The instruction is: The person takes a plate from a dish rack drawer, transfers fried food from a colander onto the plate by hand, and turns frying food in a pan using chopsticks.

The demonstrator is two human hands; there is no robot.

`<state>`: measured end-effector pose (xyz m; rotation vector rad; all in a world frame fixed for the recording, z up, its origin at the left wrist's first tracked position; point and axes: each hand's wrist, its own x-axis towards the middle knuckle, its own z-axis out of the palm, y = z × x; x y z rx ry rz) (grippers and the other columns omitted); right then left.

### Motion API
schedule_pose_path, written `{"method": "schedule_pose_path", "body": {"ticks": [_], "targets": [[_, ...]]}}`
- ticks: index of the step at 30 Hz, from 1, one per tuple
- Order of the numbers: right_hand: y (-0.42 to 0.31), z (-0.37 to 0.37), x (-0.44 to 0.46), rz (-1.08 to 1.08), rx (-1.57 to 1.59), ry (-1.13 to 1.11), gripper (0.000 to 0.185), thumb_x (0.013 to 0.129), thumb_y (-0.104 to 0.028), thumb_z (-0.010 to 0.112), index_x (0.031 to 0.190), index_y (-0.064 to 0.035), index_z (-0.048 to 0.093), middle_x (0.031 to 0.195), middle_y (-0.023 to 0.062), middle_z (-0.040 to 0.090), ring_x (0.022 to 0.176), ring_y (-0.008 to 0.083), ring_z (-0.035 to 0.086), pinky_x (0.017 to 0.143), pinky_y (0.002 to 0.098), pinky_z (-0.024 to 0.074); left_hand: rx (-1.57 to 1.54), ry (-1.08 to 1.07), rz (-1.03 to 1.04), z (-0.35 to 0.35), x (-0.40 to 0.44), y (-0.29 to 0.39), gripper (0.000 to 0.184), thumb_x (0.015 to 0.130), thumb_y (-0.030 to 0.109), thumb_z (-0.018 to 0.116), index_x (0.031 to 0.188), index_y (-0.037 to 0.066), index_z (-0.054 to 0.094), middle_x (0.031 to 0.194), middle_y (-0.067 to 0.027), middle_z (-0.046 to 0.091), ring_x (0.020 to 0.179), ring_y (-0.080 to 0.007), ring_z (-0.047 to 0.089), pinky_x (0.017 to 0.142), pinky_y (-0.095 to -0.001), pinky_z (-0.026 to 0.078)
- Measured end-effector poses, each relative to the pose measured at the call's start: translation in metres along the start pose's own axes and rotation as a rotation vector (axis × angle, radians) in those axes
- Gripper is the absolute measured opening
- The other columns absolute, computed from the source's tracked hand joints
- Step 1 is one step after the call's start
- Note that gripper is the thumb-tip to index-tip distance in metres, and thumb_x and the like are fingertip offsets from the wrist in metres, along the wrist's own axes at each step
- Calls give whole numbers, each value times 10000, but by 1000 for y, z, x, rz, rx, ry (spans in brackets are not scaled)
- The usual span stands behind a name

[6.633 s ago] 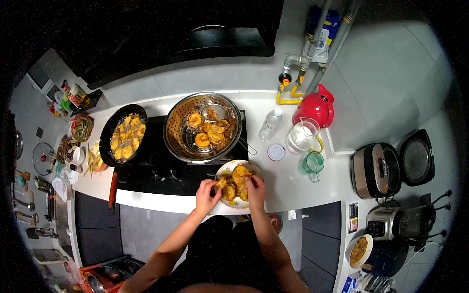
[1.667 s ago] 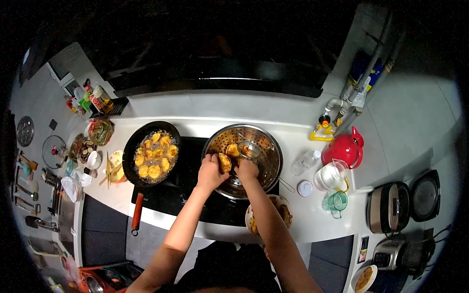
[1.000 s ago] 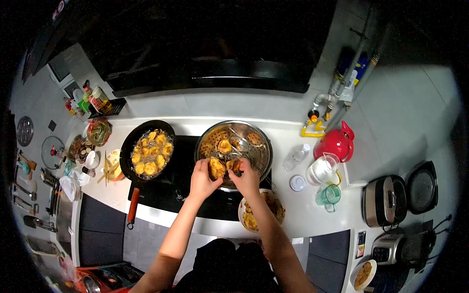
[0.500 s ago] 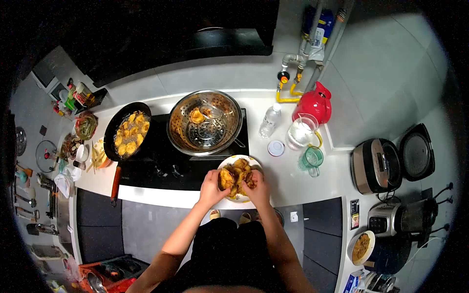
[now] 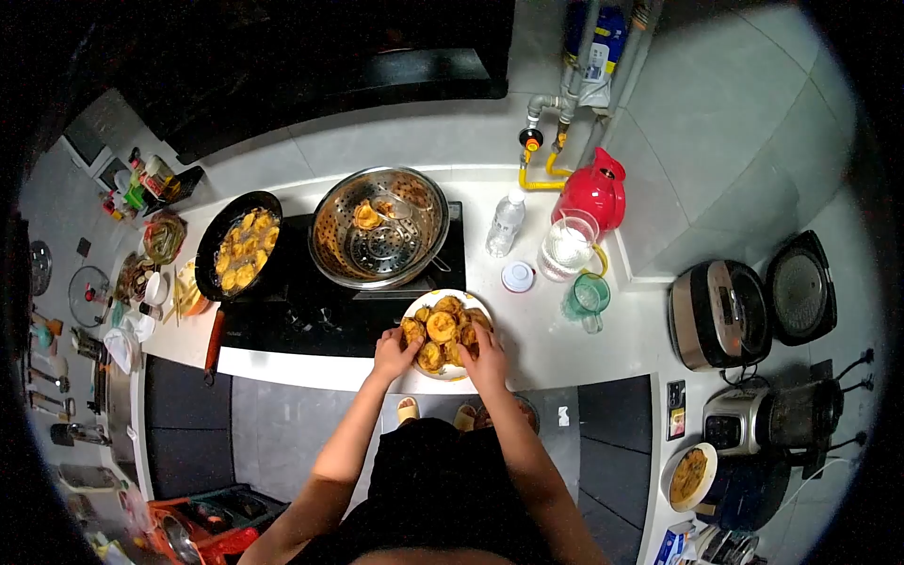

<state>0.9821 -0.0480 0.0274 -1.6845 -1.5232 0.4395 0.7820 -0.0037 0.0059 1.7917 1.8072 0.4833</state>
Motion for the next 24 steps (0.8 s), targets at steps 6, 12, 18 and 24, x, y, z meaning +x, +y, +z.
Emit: {"method": "schedule_pose_path", "body": {"ticks": [6, 12, 18, 24], "targets": [[-20, 7, 13, -115, -228, -27, 472, 673, -242, 697, 1085, -56, 563, 1072, 108, 530, 991, 305, 497, 834, 388, 424, -94, 39, 68, 5, 1, -3, 673, 773, 445, 582, 1232, -25, 435, 1226, -237, 440, 1049, -378, 470, 911, -394, 378], [-24, 10, 16, -139, -177, 36, 470, 666, -254, 698, 1065, -49, 559, 1079, 123, 505, 991, 320, 493, 839, 399, 418, -108, 108, 103, -6, -4, 4, 612, 780, 381, 593, 1212, -27, 445, 1205, -229, 462, 1058, -376, 469, 912, -388, 386], [-15, 26, 30, -161, -138, 87, 441, 705, -262, 682, 1059, -36, 549, 1088, 136, 517, 982, 330, 512, 840, 399, 419, -267, 438, 340, -50, -2, 28, 242, 781, 151, 603, 961, -9, 580, 951, -154, 572, 811, -295, 582, 715, -347, 479], [-32, 27, 49, 34, 142, 215, 245, 871, -153, 508, 1069, -9, 524, 1068, 156, 526, 940, 292, 530, 817, 328, 421, -405, 591, 520, -107, 30, 57, 152, 775, -5, 577, 926, -9, 568, 889, -113, 562, 605, -167, 558, 554, -247, 475]]}}
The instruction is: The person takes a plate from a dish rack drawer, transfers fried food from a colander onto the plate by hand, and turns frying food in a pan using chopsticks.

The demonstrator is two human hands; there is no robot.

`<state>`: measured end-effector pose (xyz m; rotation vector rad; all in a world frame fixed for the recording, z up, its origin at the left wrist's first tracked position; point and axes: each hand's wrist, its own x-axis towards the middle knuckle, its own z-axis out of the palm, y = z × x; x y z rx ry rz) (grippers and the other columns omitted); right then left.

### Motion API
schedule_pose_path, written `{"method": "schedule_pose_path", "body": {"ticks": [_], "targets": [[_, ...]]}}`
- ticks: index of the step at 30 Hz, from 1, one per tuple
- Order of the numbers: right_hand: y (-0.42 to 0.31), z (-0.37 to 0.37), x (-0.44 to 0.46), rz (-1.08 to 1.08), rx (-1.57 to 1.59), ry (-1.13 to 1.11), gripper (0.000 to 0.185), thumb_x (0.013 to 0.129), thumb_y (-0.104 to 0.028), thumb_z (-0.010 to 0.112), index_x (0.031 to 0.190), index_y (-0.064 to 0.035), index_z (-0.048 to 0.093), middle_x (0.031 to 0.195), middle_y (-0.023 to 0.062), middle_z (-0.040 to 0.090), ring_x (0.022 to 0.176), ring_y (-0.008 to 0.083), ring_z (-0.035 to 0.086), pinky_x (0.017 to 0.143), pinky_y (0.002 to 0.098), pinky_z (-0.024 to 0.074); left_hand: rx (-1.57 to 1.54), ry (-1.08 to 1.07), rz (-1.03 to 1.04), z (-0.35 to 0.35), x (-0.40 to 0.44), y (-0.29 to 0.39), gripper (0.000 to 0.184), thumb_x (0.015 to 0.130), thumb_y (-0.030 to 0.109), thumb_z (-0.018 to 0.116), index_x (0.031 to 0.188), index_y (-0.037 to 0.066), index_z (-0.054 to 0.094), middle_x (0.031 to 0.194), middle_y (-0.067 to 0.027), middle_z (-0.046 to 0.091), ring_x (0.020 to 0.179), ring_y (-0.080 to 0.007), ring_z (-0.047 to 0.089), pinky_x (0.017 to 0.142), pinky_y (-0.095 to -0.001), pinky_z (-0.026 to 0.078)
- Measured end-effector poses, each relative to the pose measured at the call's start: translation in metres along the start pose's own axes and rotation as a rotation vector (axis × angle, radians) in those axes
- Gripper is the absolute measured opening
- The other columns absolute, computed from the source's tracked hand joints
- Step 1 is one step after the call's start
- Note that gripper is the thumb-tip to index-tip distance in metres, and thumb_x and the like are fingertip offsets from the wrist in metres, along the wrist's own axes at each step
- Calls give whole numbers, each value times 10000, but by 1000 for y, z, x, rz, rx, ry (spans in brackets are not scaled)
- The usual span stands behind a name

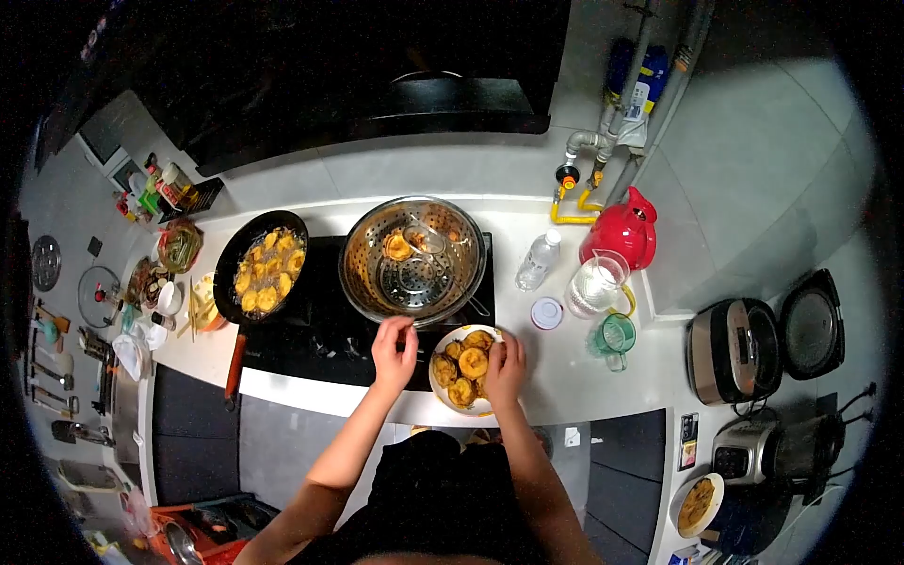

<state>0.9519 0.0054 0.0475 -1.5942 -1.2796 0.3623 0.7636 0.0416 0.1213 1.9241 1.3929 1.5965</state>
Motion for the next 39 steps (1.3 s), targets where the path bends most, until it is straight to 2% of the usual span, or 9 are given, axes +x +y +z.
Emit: {"method": "schedule_pose_path", "body": {"ticks": [3, 8, 13, 16, 17, 23, 33, 36, 39], "targets": [[-14, 8, 16, 35, 141, 94, 235, 896, -148, 446, 1059, 6, 516, 1008, 167, 543, 913, 327, 527, 793, 371, 422, 51, -35, -30, 2, 31, -12, 147, 786, 2, 554, 932, -16, 561, 875, -115, 553, 610, -175, 566, 547, -259, 475], [-61, 16, 51, 174, 232, 2, 260, 900, -195, 466, 1045, 15, 520, 1058, 169, 539, 905, 273, 544, 729, 336, 444, 330, -201, -117, 15, 74, -69, 244, 723, 86, 619, 920, -50, 570, 899, -211, 550, 790, -353, 573, 687, -403, 472], [-48, 44, 78, 295, 20, -82, 273, 838, -226, 584, 934, 30, 591, 648, 105, 606, 540, 202, 557, 545, 304, 451, 588, -441, -295, 34, 114, -117, 285, 700, 142, 662, 901, -43, 582, 922, -215, 575, 835, -345, 588, 725, -395, 495], [-41, 53, 88, 239, 262, -66, 217, 847, -164, 575, 923, 37, 600, 667, 63, 603, 553, 120, 531, 527, 264, 433, 636, -582, -414, 41, 133, -129, 357, 715, 157, 653, 1010, -16, 550, 972, -203, 586, 878, -339, 585, 798, -384, 470], [-41, 56, 89, 249, 463, -18, 196, 859, -150, 563, 926, 25, 621, 660, -8, 562, 544, 59, 453, 503, 194, 366, 654, -615, -446, 43, 139, -130, 386, 718, 160, 652, 1043, -12, 534, 988, -201, 585, 903, -341, 578, 824, -383, 458], [-56, 49, 92, 198, 313, 66, 201, 882, -132, 520, 985, 13, 616, 692, -15, 554, 558, 54, 439, 516, 192, 369, 800, -711, -532, 57, 148, -147, 647, 675, 356, 725, 1187, 55, 466, 1228, -115, 465, 1126, -293, 445, 900, -362, 424], [-32, 49, 85, 21, 124, 173, 194, 887, -123, 507, 984, 14, 604, 761, 27, 606, 626, 84, 499, 576, 205, 412, 859, -886, -549, 54, 150, -115, 601, 647, 375, 750, 1114, 42, 572, 1240, -143, 450, 1143, -286, 436, 907, -352, 425], [-36, 44, 87, 131, 111, 99, 191, 884, -129, 517, 975, 13, 606, 760, 35, 601, 630, 81, 508, 579, 201, 414, 812, -978, -582, 50, 148, -117, 615, 622, 364, 765, 1103, 30, 578, 1237, -164, 469, 1149, -285, 449, 905, -341, 432], [-33, 48, 88, 96, 195, 135, 169, 861, -130, 552, 948, 3, 612, 630, 76, 569, 545, 106, 503, 516, 251, 424, 766, -1007, -609, 37, 149, -103, 627, 601, 358, 775, 1090, 16, 582, 1194, -180, 512, 1110, -285, 493, 892, -334, 445]]}}
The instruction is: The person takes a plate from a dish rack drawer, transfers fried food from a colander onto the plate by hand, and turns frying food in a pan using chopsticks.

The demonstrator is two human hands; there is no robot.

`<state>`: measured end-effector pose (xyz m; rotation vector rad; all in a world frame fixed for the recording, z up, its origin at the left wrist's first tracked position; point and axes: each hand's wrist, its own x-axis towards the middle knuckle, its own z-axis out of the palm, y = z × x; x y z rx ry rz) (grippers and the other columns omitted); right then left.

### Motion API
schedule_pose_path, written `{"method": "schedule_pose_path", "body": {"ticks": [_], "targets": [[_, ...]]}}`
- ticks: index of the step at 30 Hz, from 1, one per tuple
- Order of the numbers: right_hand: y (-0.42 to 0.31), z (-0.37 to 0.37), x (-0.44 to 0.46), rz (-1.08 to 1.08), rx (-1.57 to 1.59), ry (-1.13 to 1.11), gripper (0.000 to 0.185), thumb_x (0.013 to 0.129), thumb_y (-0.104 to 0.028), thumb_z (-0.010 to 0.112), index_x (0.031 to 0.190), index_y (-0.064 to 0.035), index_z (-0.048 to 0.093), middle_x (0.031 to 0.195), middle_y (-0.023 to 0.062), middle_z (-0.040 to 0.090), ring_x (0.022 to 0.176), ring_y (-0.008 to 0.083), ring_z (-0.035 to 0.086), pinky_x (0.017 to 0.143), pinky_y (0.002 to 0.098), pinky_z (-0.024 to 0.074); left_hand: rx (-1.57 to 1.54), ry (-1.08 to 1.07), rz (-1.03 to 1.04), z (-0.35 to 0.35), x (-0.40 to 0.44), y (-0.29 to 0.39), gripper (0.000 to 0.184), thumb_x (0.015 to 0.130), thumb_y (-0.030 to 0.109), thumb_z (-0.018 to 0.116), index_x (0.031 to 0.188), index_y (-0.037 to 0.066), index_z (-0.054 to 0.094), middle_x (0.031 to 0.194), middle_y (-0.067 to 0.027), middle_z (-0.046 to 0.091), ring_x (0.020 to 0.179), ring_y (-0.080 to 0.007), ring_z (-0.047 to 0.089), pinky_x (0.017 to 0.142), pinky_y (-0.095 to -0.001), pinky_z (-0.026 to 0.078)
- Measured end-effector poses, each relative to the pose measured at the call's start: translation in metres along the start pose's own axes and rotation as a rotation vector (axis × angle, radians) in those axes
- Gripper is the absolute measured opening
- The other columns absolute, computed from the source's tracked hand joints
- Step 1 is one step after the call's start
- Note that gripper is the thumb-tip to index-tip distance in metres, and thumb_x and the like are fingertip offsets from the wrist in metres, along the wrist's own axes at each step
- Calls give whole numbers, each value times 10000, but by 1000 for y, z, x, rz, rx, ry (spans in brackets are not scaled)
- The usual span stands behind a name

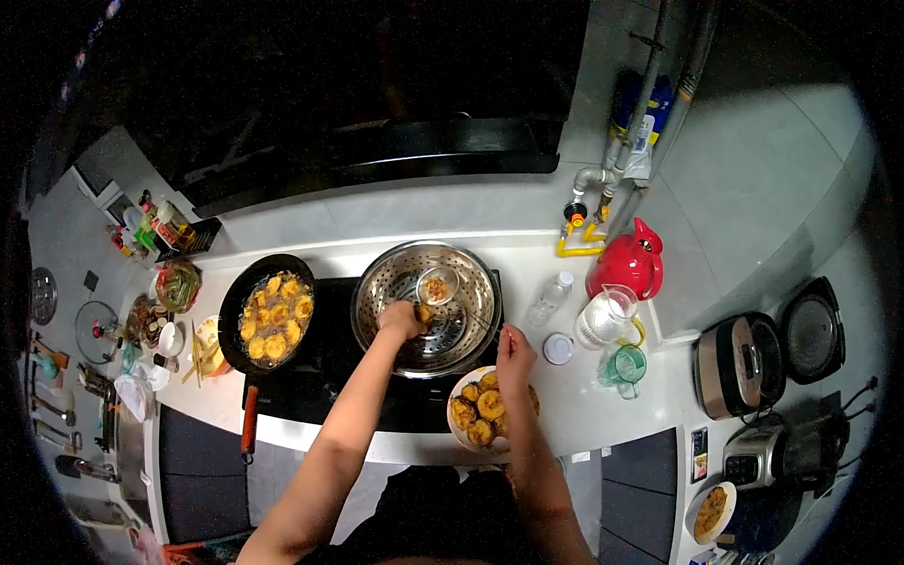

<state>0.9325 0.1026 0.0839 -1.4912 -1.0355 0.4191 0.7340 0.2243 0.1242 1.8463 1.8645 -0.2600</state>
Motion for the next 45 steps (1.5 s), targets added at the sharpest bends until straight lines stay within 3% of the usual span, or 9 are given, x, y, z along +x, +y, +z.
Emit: {"method": "schedule_pose_path", "body": {"ticks": [6, 11, 18, 23, 27, 28, 36, 43, 45], "targets": [[-6, -5, -3, 239, 192, -137, 215, 879, -147, 528, 1006, 16, 586, 770, 33, 577, 620, 104, 512, 572, 224, 431, -86, 331, 83, 4, -48, -6, 563, 591, 299, 782, 1001, -22, 570, 1018, -179, 572, 933, -316, 558, 808, -362, 470], [1, -14, -7, -25, 42, -7, 267, 887, -134, 504, 1109, 14, 516, 900, 53, 567, 693, 125, 537, 621, 239, 448, -377, 775, 443, 20, -93, -2, 583, 575, 172, 781, 1037, -48, 501, 945, -207, 562, 884, -347, 557, 772, -385, 461], [25, -63, -22, 64, 142, 35, 295, 872, -105, 502, 1150, -10, 486, 960, 95, 572, 755, 170, 556, 649, 270, 455, -531, 823, 709, 88, -163, 27, 630, 594, 206, 785, 1108, 18, 474, 1025, -142, 528, 896, -287, 562, 761, -340, 483], [49, -102, -45, 76, -18, -21, 279, 857, -98, 534, 1116, 4, 505, 927, 87, 587, 738, 138, 566, 628, 243, 457, -441, 701, 567, 160, -189, 47, 614, 586, 207, 762, 1083, 23, 453, 1039, -154, 517, 963, -333, 506, 820, -388, 439], [73, -125, -60, 19, -249, -199, 239, 772, -165, 630, 944, -1, 603, 823, 110, 625, 723, 182, 602, 640, 277, 470, -300, 700, 605, 197, -197, 54, 585, 591, 244, 740, 1067, 22, 481, 1048, -132, 519, 939, -303, 515, 798, -376, 435], [73, -131, -63, 150, -299, -248, 270, 732, -221, 664, 887, -4, 623, 774, 114, 627, 712, 214, 609, 643, 295, 473, -255, 705, 614, 202, -198, 56, 583, 592, 250, 738, 1064, 20, 484, 1045, -132, 519, 932, -300, 516, 793, -374, 434], [78, -147, -88, 340, -364, -746, 533, 621, -292, 768, 1009, 15, 571, 876, 116, 591, 781, 199, 571, 682, 306, 464, -142, 617, 433, 209, -198, 72, 598, 569, 323, 753, 1021, 7, 521, 926, -112, 527, 891, -281, 520, 737, -368, 447], [107, -136, -92, 257, -267, -572, 364, 627, -197, 715, 876, 35, 585, 797, 150, 616, 717, 241, 600, 649, 333, 483, -513, 771, 434, 207, -193, 60, 364, 759, 234, 594, 1061, 37, 548, 977, -144, 544, 890, -314, 532, 775, -379, 450], [110, -136, -90, 182, -310, -470, 279, 642, -135, 697, 824, 39, 578, 714, 127, 618, 639, 205, 591, 604, 301, 478, -595, 915, 399, 208, -184, 44, 299, 777, 52, 465, 1065, 28, 540, 997, -167, 533, 923, -337, 509, 820, -393, 420]]}}
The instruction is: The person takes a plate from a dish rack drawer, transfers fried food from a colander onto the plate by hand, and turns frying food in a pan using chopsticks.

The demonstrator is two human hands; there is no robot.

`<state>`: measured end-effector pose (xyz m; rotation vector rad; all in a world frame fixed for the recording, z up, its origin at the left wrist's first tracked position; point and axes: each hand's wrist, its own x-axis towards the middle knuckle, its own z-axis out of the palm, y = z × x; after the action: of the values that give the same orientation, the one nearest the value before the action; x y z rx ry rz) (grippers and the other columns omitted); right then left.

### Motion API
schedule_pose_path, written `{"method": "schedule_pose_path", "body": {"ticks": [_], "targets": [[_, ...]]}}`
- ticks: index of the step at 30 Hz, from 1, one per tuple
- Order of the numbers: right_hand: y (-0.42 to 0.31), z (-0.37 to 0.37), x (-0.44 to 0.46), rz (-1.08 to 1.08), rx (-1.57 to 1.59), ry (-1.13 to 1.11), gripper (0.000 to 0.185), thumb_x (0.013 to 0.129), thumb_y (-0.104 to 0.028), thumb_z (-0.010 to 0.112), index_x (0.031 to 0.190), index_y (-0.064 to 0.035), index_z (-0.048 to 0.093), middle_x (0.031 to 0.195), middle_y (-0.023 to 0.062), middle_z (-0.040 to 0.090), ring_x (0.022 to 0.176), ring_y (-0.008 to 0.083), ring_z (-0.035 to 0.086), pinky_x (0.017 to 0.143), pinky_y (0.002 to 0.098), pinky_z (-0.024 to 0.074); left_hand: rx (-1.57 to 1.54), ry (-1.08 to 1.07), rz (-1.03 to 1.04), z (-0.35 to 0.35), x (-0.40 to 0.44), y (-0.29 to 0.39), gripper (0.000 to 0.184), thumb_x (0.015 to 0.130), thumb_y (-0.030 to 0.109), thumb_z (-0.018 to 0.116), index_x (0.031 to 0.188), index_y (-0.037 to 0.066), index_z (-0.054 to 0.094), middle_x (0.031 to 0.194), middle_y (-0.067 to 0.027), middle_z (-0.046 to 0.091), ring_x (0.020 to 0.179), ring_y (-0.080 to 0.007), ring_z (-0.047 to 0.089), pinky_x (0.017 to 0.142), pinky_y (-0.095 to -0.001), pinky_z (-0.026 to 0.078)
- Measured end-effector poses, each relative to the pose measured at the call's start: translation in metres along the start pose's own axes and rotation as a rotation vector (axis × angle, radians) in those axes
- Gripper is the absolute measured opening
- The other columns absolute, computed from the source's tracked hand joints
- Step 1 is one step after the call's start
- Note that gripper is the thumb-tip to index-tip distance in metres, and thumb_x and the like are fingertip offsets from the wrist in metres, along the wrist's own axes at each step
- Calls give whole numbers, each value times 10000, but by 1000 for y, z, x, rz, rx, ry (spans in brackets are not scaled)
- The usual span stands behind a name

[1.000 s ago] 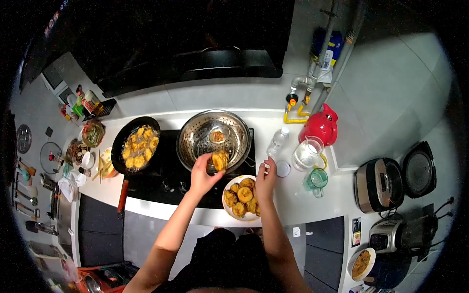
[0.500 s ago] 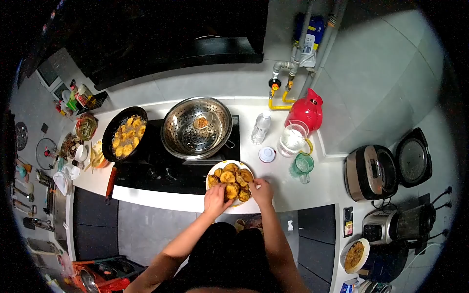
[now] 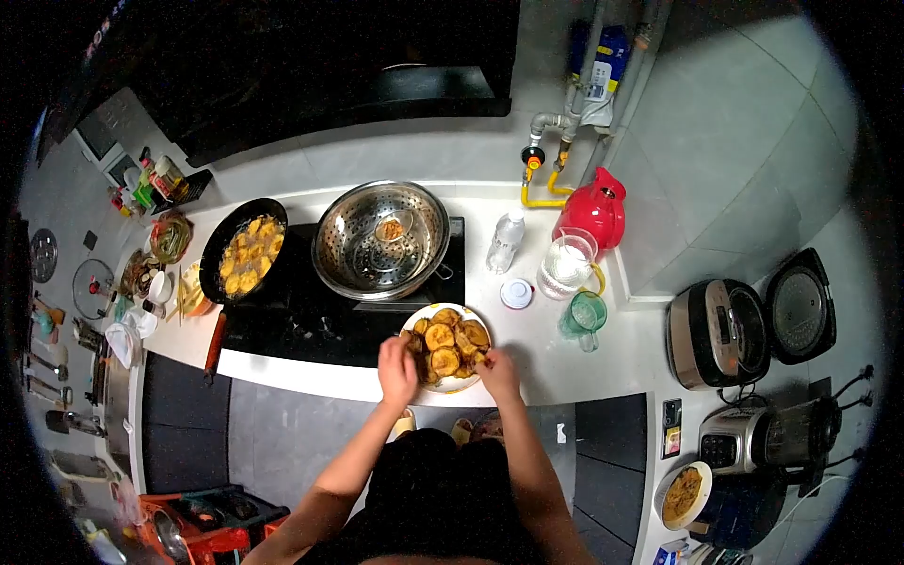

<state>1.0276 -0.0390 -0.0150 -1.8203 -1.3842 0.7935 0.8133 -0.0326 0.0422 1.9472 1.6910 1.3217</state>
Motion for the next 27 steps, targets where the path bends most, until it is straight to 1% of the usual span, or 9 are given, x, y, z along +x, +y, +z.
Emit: {"method": "schedule_pose_path", "body": {"ticks": [2, 3, 7, 10, 13, 16, 17, 20, 27], "targets": [[-2, -2, 1, -19, 20, 2, 265, 647, -126, 702, 826, 36, 591, 738, 135, 631, 643, 195, 599, 597, 302, 477, 40, 74, -35, -2, 5, -16, 313, 755, 13, 453, 1055, 8, 539, 1039, -174, 524, 935, -343, 494, 829, -406, 410], [-6, -7, 0, -25, 21, -36, 262, 650, -124, 703, 830, 34, 596, 742, 134, 632, 644, 195, 600, 596, 302, 475, 52, 39, -128, 1, 3, -30, 340, 790, 82, 428, 1101, -11, 529, 1093, -206, 533, 955, -376, 511, 847, -414, 410], [-3, -13, 5, 65, 29, -240, 264, 674, -151, 716, 826, 39, 612, 757, 128, 640, 664, 190, 605, 614, 308, 477, 2, -364, -572, 18, 5, -73, 480, 851, 293, 346, 1172, -32, 493, 1059, -270, 555, 1018, -378, 529, 887, -395, 407], [-2, -10, 6, 116, 45, -120, 398, 758, -337, 626, 951, 10, 599, 913, 180, 629, 875, 281, 604, 663, 342, 484, -79, -397, -538, 26, 10, -86, 458, 845, 289, 360, 1137, -25, 521, 1045, -261, 564, 1019, -366, 531, 886, -393, 407], [-9, -6, 8, 330, -18, -118, 587, 803, -454, 544, 1183, -12, 476, 1132, 217, 539, 1048, 313, 523, 770, 362, 460, -65, -431, -636, 30, 14, -89, 423, 843, 291, 360, 1099, 18, 558, 1026, -240, 579, 1000, -365, 540, 875, -393, 411], [-28, 1, -3, 583, 455, -92, 716, 828, -535, 471, 1306, -31, 299, 1234, 176, 451, 1049, 253, 501, 764, 381, 468, -178, -426, -763, 41, 10, -103, 394, 842, 284, 367, 1075, 45, 575, 1002, -219, 595, 983, -354, 551, 860, -384, 419], [9, 19, 7, 508, 440, -86, 767, 813, -559, 480, 1333, -51, 235, 1287, 156, 392, 1089, 267, 469, 788, 445, 455, -229, -417, -812, 48, 7, -111, 383, 841, 281, 370, 1066, 53, 580, 992, -213, 601, 975, -349, 555, 854, -381, 422], [22, 25, 5, 549, 419, 25, 767, 800, -576, 484, 1314, -53, 259, 1289, 152, 388, 1093, 255, 465, 794, 442, 449, -275, -421, -853, 51, 8, -87, 358, 840, 272, 384, 1046, 63, 589, 980, -194, 610, 958, -337, 566, 840, -369, 430], [7, -19, -6, 740, 624, 112, 713, 800, -572, 486, 1287, -90, 288, 1291, 95, 385, 1104, 250, 460, 823, 441, 418, -174, -526, -702, 72, 12, -49, 365, 843, 269, 375, 1085, 69, 560, 991, -189, 608, 951, -332, 570, 827, -378, 434]]}}
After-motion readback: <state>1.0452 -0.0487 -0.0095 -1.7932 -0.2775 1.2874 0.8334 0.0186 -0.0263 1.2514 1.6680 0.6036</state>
